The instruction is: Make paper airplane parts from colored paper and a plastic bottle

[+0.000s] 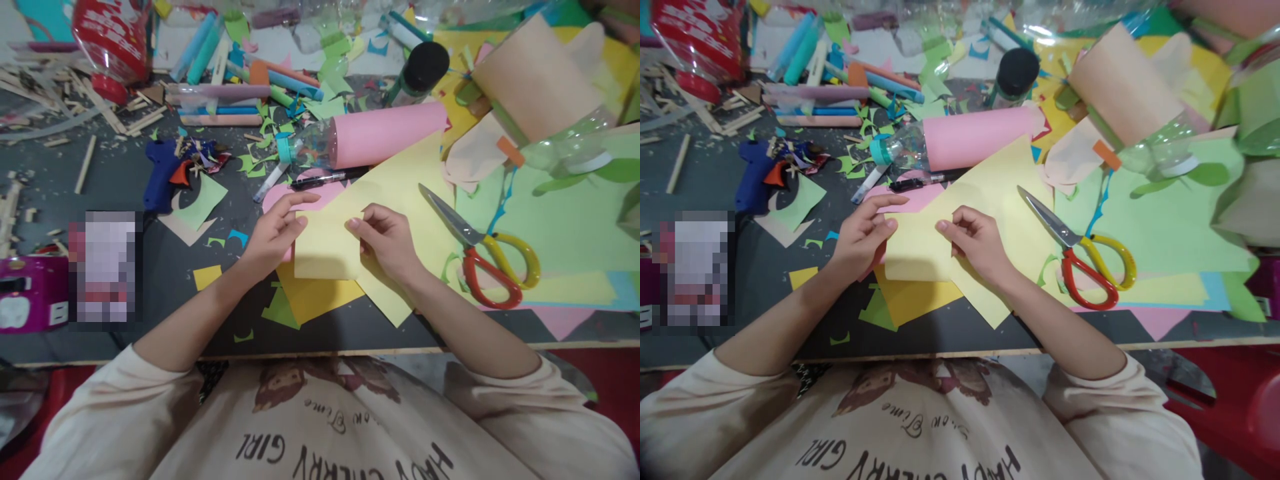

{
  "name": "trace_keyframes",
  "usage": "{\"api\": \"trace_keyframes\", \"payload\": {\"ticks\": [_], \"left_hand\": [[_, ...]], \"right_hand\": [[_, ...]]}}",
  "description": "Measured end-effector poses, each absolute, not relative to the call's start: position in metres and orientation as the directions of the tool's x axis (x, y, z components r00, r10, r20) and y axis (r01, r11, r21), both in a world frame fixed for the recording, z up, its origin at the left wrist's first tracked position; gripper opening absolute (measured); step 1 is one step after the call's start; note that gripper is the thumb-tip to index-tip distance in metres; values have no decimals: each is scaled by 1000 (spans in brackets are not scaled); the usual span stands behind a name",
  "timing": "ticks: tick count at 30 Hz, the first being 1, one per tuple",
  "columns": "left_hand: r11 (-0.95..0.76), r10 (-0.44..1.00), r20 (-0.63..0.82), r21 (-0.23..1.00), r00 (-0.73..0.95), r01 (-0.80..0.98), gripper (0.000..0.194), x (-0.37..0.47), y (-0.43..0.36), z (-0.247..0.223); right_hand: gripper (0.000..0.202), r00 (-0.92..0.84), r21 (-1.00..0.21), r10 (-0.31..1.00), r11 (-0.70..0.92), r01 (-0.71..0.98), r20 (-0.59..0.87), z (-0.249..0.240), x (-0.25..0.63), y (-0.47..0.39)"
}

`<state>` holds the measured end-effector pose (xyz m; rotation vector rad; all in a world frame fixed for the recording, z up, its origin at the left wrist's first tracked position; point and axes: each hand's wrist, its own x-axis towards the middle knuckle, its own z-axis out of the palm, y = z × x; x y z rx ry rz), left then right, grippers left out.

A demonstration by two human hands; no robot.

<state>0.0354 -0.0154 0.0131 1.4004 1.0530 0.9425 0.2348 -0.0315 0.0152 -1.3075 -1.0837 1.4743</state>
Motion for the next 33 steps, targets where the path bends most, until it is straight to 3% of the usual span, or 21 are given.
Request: {"api": "trace_keyframes", "payload": {"ticks": [17,23,28,33], "left_hand": [[74,941,-109,990,319,118,24,35,-19,17],[-31,935,-59,969,351,247,25,33,-18,18],[-133,902,-44,918,430,373,28,37,-20,26],[-232,864,7,893,504,386,29,39,-22,25]], "right_hand": [[45,-121,-975,971,-215,-57,-207,21,236,-30],[32,-247,-977,948,-211,-18,-200,26,236,-30],[16,-321,-979,927,-161,127,-194,27,237,-31],[17,-368,-973,914,-97,208,-170,28,236,-33]]}}
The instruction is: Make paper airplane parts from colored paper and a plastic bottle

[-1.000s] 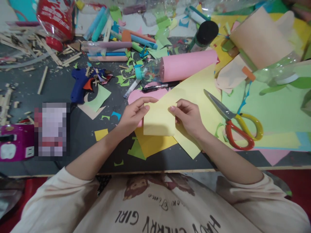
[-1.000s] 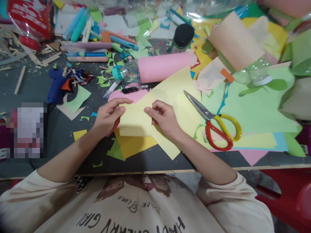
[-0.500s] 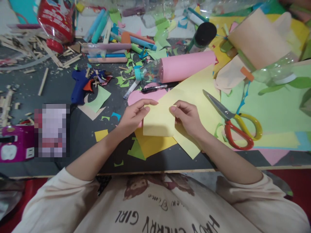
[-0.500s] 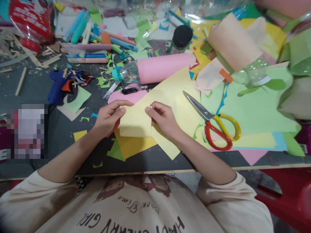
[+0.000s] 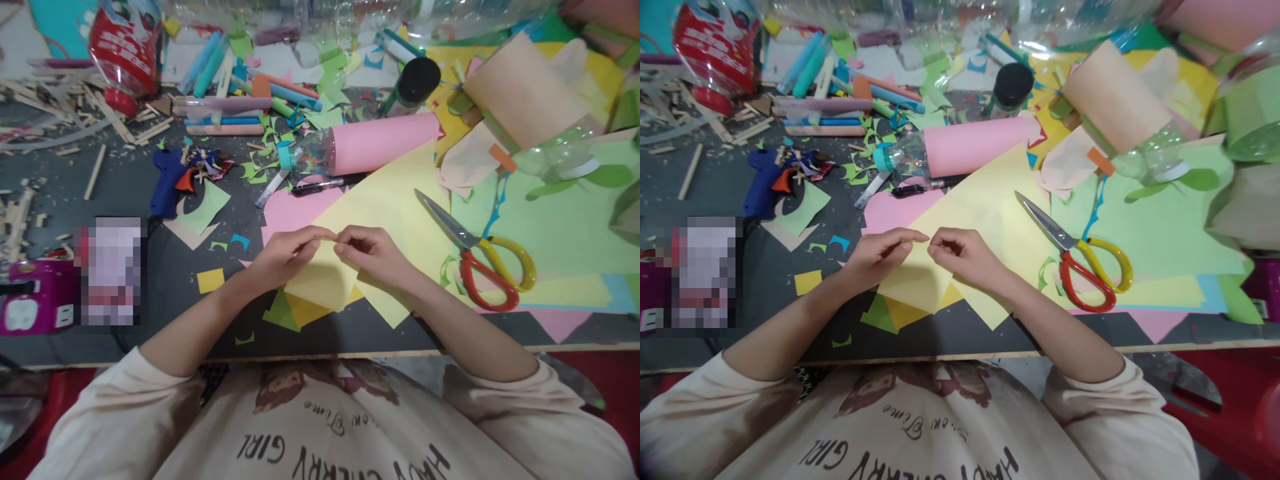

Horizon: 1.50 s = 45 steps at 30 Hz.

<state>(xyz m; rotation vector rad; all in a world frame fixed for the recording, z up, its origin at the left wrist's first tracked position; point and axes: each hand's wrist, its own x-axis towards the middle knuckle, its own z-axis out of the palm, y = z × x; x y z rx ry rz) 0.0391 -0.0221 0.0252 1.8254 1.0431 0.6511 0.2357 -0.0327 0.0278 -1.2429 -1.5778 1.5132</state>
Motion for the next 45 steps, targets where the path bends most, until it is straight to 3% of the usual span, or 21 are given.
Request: {"api": "trace_keyframes", "payload": {"ticks": [6,12,22,28,31,38,45], "left_hand": [[-39,901,-95,954,422,297,46,36,-22,23],[16,968,-47,992,247,126,55,35,-14,22],[-91,995,94,992,-29,91,39,26,-1,10],[-68,996,67,998,64,5,40,29,-3,8],[-128,989,127,992,72,6,43,29,-2,4],[-360,932,359,915,38,183,5,33,-5,8],[-342,935,353,913,-14,222,8,32,-7,8]], "right_hand": [[21,-113,-988,993,-16,156,-34,25,238,-29],[23,151,-995,987,42,94,56,21,242,-25],[43,-69,-993,991,-117,-16,-115,23,237,-28],[42,54,-996,995,-82,-41,-84,20,238,-26],[40,91,-996,994,-62,-58,-67,18,239,-25],[27,152,-998,988,-28,-51,-35,12,241,-25],[27,145,-999,989,-26,-32,-30,14,239,-25]]}}
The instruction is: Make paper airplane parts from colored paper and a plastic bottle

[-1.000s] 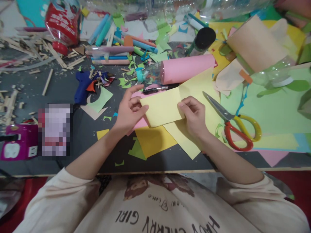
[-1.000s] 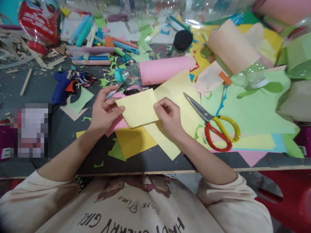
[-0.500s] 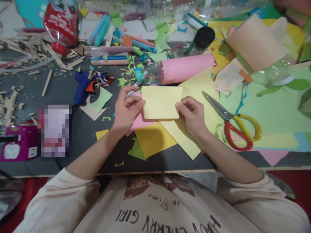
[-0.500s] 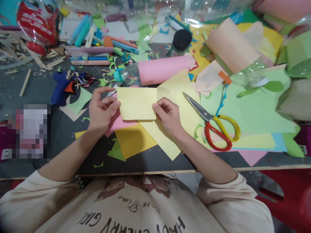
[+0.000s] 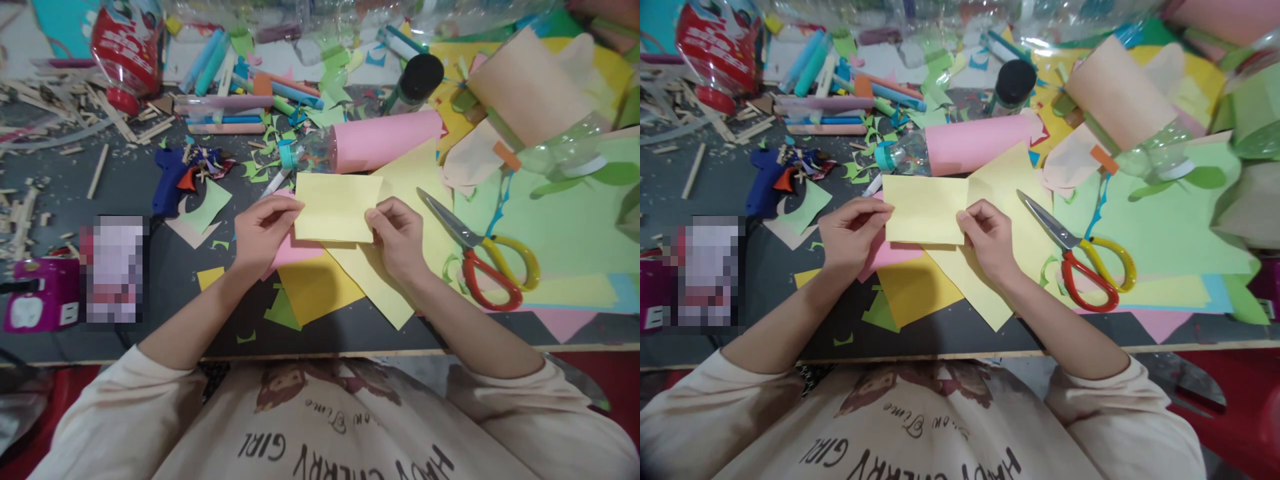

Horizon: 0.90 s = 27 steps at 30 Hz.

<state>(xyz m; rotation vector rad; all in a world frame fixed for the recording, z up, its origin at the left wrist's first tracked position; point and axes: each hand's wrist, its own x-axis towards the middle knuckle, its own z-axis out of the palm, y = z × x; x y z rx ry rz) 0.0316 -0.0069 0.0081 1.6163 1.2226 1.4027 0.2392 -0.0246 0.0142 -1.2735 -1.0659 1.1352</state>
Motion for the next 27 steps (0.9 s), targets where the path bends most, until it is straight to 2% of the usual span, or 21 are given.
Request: {"api": "trace_keyframes", "payload": {"ticks": [5,12,17,22,27], "left_hand": [[-311,946,323,926,-24,216,8,31,-7,7],[-400,916,396,893,67,205,21,28,-4,5],[-371,929,362,903,83,215,20,26,-4,3],[-343,938,330,927,108,149,22,24,-2,-1],[-383,917,368,920,155,83,30,23,1,-6]], "right_hand": [[28,145,-999,989,-17,-39,-23,12,240,-24],[27,158,-998,987,-27,-48,-34,11,241,-24],[27,157,-998,987,-40,-48,-47,12,241,-24],[27,164,-998,985,-43,-48,-50,13,242,-24],[27,167,-999,985,-40,-36,-45,12,241,-24]]}}
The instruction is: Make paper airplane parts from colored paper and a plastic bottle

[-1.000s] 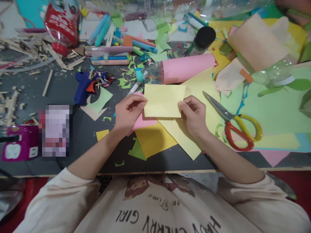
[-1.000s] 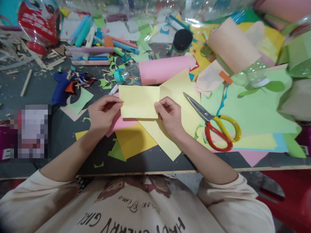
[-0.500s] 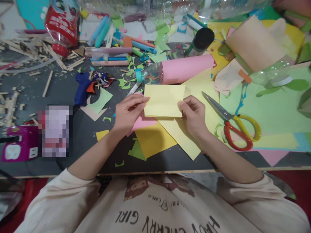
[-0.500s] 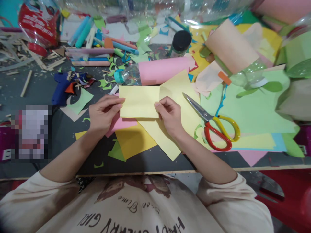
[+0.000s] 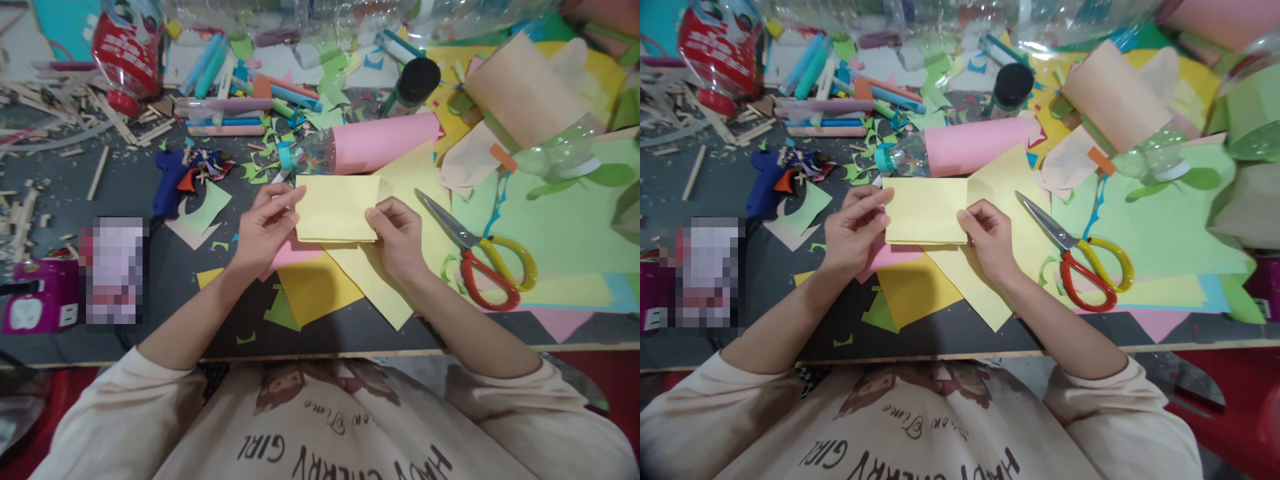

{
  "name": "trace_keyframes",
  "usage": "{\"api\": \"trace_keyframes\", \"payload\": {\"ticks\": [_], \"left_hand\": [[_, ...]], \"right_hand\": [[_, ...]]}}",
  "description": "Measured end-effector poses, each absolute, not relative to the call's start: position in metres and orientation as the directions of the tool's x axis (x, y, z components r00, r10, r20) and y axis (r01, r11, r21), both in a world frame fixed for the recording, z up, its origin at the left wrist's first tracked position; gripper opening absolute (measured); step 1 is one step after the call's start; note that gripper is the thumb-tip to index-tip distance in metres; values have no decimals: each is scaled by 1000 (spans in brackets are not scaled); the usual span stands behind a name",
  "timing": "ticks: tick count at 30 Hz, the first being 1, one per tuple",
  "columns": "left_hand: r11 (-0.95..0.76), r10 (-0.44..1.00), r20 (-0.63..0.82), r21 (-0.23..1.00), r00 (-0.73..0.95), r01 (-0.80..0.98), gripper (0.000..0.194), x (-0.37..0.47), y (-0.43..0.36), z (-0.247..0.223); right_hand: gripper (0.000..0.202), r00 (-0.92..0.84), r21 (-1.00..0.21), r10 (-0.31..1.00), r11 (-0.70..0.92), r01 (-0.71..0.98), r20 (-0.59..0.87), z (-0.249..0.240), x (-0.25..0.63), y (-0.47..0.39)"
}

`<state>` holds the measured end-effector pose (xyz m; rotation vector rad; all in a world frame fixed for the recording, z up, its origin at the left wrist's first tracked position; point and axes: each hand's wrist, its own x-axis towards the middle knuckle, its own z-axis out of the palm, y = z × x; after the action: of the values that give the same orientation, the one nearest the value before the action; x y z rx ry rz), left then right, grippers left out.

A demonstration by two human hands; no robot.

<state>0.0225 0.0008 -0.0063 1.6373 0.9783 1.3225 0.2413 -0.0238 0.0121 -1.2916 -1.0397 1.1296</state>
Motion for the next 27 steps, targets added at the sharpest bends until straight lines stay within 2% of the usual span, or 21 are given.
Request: {"api": "trace_keyframes", "payload": {"ticks": [5,9,17,27], "left_hand": [[-358,925,344,932,164,64,32,25,-2,-3],[-339,938,326,935,118,105,16,29,-4,4],[-309,950,289,927,121,213,7,30,-5,9],[-315,943,296,941,155,123,20,30,-9,8]], "right_hand": [[31,155,-998,986,-47,-42,-53,11,242,-23],[35,151,-998,987,-40,-52,-48,10,243,-23],[36,170,-999,984,-46,-27,-50,10,242,-23],[39,182,-997,981,-52,-61,-63,11,243,-21]]}}
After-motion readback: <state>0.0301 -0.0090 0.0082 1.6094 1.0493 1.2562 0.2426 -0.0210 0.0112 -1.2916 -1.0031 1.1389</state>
